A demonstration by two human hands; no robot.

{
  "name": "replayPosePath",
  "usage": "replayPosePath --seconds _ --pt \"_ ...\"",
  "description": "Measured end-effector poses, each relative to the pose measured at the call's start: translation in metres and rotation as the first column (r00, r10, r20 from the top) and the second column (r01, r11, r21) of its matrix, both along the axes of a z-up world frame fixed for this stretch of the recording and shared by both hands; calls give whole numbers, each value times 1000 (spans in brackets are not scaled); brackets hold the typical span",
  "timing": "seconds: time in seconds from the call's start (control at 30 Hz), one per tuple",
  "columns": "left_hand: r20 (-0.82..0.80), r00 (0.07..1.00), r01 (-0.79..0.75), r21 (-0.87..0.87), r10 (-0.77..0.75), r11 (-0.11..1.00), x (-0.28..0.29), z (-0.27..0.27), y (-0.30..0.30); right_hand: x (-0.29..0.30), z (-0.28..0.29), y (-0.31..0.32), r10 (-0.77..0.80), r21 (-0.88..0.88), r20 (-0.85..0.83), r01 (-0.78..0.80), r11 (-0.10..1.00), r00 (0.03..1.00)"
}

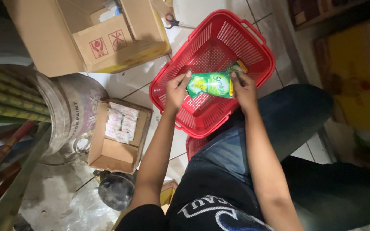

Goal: The person takes dish soap pouches out of a basket and a cardboard box and places them onto a shelf in a store.

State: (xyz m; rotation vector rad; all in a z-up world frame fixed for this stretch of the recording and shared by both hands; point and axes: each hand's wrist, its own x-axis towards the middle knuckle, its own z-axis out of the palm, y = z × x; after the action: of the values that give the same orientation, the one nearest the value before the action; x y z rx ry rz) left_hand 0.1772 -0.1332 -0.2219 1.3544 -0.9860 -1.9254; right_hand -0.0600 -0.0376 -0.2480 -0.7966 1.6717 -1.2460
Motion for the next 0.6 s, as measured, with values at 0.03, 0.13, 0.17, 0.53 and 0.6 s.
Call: replayPosePath --seconds 0.03,0.13,0.17,0.53,0.6 --pt "92 996 20 -44 -15 999 -1 1 -1 1 5 -1 1 -14 29 0 1000 1000" --pt "44 998 -47 10 46 999 -2 12 -1 3 13 -5 -19 -31 101 22 999 995" --pt "-23 996 -87 63 89 994 -3 14 0 0 14 -4 -39 -20 118 41 999 992" --pt "-52 946 -321 -280 319 905 -31 -31 32 4 6 0 -124 -10 433 142 990 893" --pt "-27 949 -307 -289 313 907 -28 -30 29 3 3 1 -103 -23 442 126 992 891"
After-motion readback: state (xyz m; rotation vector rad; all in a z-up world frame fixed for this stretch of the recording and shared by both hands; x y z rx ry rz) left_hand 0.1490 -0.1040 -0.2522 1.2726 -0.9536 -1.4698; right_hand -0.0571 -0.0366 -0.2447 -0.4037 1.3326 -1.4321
